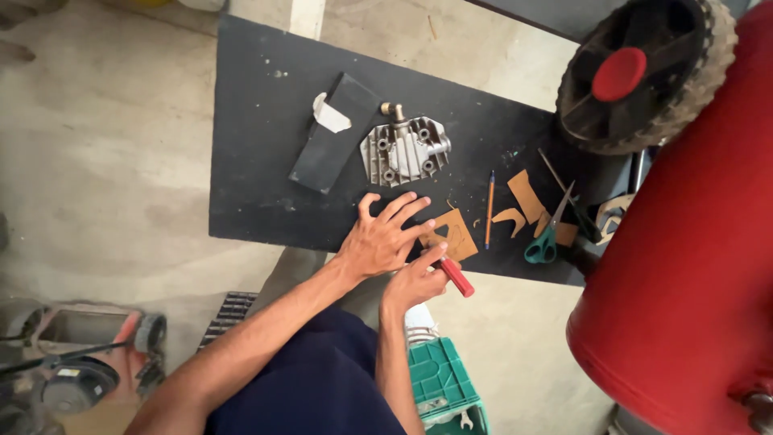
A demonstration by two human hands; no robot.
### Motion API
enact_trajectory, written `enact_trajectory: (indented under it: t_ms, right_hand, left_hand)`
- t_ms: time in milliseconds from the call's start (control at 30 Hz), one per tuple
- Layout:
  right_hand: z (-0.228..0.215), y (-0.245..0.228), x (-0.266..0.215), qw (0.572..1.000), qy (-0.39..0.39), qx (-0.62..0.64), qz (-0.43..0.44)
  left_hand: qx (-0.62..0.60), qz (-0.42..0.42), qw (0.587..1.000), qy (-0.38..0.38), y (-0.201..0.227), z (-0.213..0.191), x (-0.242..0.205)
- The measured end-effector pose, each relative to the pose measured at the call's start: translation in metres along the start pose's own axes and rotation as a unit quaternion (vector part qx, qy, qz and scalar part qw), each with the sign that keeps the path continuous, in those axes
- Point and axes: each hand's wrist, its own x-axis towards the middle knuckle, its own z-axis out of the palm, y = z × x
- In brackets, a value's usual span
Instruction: The person uses a red utility knife to cut a shape out of a piece of cardboard on a workbench. They repeatedly lift the cardboard to check the cut and then place it on a metal engine part to verify the fit.
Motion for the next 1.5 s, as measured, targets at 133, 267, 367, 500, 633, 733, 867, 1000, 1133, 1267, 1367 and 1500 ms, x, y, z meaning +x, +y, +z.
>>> enact_trajectory:
  t_ms: [133,267,367,500,633,733,867,1000,1133,1267,1367,1500]
  right_hand:
    - [0.002,-0.008,0.0,1.0,0.006,0.019,-0.023]
    - [0.004,-0.015,-0.006,0.999,0.024,0.025,-0.026]
    - [0.01,0.0,-0.013,0.997,0.035,0.044,-0.049]
    - [0.027,0.016,-0.02,0.991,0.059,0.06,-0.108]
    - [0.038,0.032,-0.015,0.987,0.07,0.055,-0.133]
    - [0.052,0.045,-0.015,0.984,0.106,-0.001,-0.143]
    - [0.048,0.04,-0.016,0.989,0.089,-0.009,-0.12]
    - [0.042,0.031,-0.019,0.994,0.061,-0.014,-0.094]
    - [0.028,0.027,-0.021,0.996,0.045,-0.02,-0.079]
    - [0.022,0.017,-0.022,0.998,0.016,-0.015,-0.065]
    - [0.007,0.019,-0.009,0.998,-0.02,0.03,-0.046]
    - [-0.014,0.012,0.021,0.984,-0.065,0.159,0.04]
  left_hand:
    - [-0.011,0.01,1.0,-0.014,-0.002,-0.003,0.002]
    - [-0.035,0.002,0.999,-0.016,-0.003,-0.003,0.004]
    - [-0.059,0.002,0.998,-0.016,-0.004,-0.005,0.005]
    - [-0.08,0.001,0.997,-0.014,-0.006,-0.006,0.008]
    - [-0.088,-0.003,0.996,-0.013,-0.001,-0.021,0.023]
    - [-0.086,-0.005,0.996,-0.015,-0.003,-0.012,0.021]
    - [-0.109,-0.016,0.994,0.003,-0.002,-0.005,0.018]
    - [-0.099,-0.019,0.995,0.002,-0.003,-0.004,0.018]
    - [-0.102,-0.012,0.995,0.001,-0.004,-0.005,0.018]
    - [-0.113,-0.007,0.994,-0.004,0.0,-0.023,0.028]
    - [-0.106,-0.002,0.994,-0.009,-0.003,-0.016,0.02]
    - [-0.101,-0.001,0.995,0.008,-0.004,-0.01,0.013]
